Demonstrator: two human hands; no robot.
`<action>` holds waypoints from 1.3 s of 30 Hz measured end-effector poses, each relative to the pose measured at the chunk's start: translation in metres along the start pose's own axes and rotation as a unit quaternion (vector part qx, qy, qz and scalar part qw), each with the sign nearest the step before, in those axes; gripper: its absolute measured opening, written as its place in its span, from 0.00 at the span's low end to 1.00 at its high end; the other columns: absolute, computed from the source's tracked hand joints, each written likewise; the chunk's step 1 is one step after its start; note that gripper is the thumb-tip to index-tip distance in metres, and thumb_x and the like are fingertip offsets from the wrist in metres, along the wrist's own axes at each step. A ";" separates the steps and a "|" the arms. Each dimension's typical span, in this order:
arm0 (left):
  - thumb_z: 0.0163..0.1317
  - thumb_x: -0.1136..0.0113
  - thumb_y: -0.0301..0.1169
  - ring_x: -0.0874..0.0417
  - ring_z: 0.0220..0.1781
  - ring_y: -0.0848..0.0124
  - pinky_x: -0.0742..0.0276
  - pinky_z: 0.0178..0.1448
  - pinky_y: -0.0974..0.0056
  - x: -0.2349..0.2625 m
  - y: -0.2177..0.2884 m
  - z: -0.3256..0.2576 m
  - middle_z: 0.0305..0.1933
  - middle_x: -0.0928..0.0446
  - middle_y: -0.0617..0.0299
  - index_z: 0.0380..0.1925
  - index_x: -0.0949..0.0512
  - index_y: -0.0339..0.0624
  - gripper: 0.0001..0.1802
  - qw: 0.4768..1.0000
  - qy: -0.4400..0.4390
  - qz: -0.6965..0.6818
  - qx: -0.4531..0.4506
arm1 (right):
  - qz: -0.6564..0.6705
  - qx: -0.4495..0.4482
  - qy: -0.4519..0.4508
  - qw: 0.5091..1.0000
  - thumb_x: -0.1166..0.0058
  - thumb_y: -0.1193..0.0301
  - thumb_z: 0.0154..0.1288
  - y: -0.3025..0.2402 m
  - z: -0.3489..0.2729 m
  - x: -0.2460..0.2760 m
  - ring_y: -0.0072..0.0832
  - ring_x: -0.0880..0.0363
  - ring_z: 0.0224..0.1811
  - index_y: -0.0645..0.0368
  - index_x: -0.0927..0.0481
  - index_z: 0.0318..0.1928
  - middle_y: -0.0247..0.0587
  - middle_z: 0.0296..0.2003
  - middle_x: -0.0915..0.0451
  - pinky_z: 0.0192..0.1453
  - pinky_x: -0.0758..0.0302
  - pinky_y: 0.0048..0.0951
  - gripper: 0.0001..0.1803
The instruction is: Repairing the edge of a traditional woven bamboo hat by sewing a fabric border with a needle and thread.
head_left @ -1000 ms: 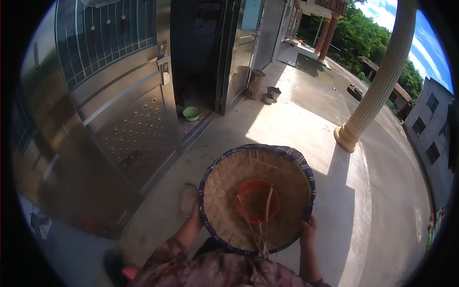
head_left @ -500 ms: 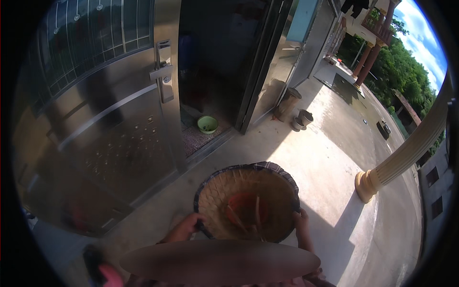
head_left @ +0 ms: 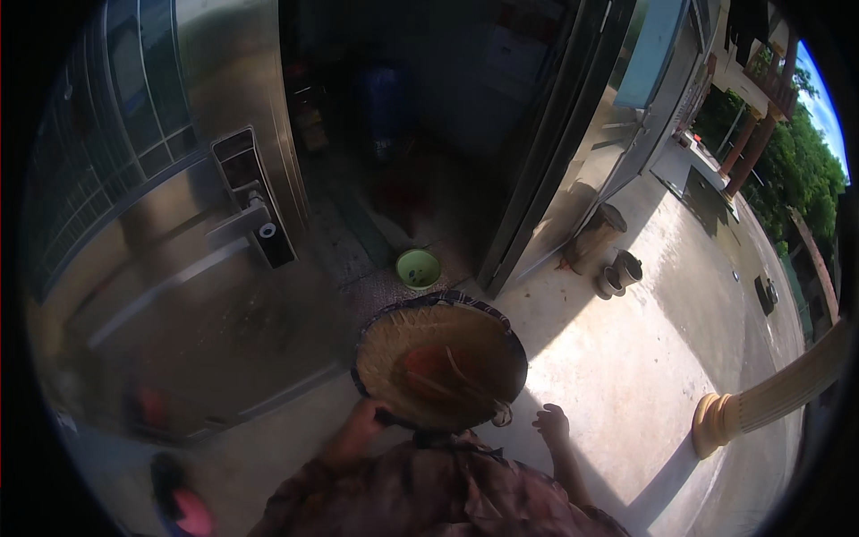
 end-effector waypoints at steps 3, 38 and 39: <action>0.52 0.36 0.18 0.16 0.41 0.61 0.17 0.50 0.55 -0.011 -0.096 0.044 0.35 0.19 0.52 0.34 0.20 0.36 0.08 0.825 0.102 -0.443 0.335 | -0.151 0.145 -0.056 0.976 0.46 0.79 0.69 -0.051 0.084 -0.038 0.33 0.10 0.33 0.62 0.27 0.59 0.45 0.39 0.13 0.33 0.16 0.29 0.19; 0.66 0.43 0.26 0.22 0.63 0.50 0.25 0.71 0.50 0.349 -0.198 0.857 0.64 0.27 0.44 0.65 0.31 0.35 0.27 0.967 0.245 0.060 -0.025 | -0.432 0.184 -0.358 0.807 0.44 0.61 0.64 -0.284 0.647 -0.527 0.44 0.13 0.48 0.55 0.19 0.55 0.47 0.45 0.13 0.53 0.17 0.45 0.21; 0.66 0.43 0.26 0.22 0.63 0.51 0.25 0.71 0.50 0.354 -0.193 0.892 0.64 0.27 0.44 0.65 0.31 0.35 0.27 0.971 0.230 0.053 -0.036 | -0.427 0.179 -0.343 0.817 0.44 0.61 0.64 -0.314 0.669 -0.537 0.44 0.13 0.48 0.55 0.19 0.55 0.47 0.45 0.13 0.53 0.17 0.45 0.21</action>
Point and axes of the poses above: each hand's wrist, its own z-axis towards the middle knuckle, its own x-axis out of the back of the hand, y = z × x, the point moved 9 cm from there along z, towards the middle knuckle
